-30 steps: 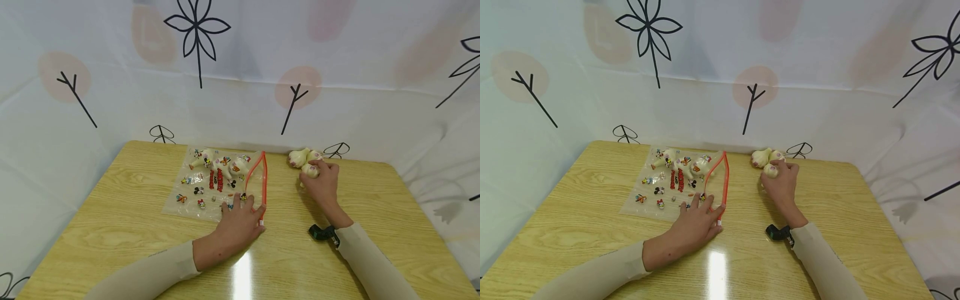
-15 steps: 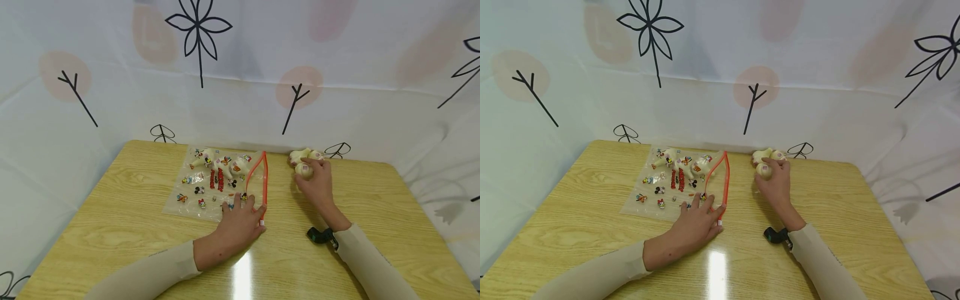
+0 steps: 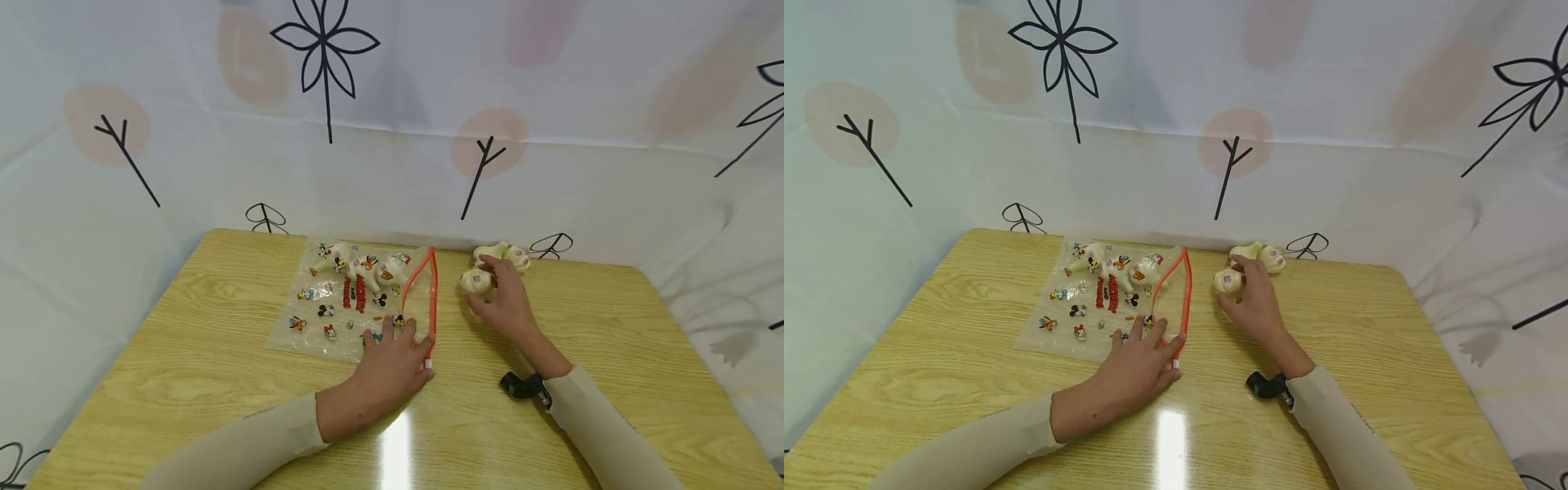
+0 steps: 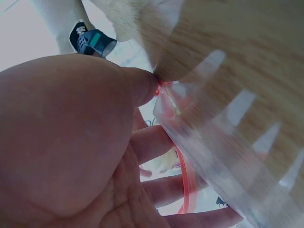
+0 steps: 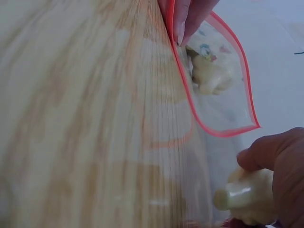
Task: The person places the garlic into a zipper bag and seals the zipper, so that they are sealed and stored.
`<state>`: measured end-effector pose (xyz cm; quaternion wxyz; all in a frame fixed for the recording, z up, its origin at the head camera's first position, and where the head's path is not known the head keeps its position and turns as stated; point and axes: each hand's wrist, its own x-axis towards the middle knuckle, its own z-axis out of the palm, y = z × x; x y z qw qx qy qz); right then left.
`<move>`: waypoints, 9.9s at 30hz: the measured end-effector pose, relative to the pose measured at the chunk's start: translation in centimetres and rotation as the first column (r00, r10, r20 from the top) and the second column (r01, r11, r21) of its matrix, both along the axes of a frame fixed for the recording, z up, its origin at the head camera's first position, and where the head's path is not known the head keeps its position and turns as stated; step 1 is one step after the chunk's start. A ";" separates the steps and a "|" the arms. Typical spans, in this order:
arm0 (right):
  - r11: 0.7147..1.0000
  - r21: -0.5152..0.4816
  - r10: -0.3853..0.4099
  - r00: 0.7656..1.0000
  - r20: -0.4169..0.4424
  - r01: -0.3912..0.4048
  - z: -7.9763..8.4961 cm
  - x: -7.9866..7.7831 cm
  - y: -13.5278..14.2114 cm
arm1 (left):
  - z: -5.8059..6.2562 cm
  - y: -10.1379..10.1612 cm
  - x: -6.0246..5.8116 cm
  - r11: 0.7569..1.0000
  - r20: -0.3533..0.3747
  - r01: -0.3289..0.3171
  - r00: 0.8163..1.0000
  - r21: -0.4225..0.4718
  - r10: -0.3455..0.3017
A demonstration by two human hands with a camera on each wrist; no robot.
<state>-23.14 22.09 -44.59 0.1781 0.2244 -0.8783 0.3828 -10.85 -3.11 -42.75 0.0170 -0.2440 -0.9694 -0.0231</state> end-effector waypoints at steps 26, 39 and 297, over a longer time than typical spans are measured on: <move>0.986 -0.006 0.169 0.985 0.024 -0.169 0.1 0.9 -2.3 | 0.3 0.1 0.0 1.000 0.026 -0.008 1.000 0.000 0.008; 0.967 -0.055 0.252 0.963 0.090 -0.248 -0.1 1.1 -3.2 | 0.1 0.1 0.0 1.000 0.024 -0.013 1.000 -0.018 0.013; 0.914 -0.355 0.273 0.945 0.179 -0.197 -2.6 0.5 3.3 | 0.1 0.0 0.0 0.996 -0.084 -0.005 0.996 -0.089 -0.002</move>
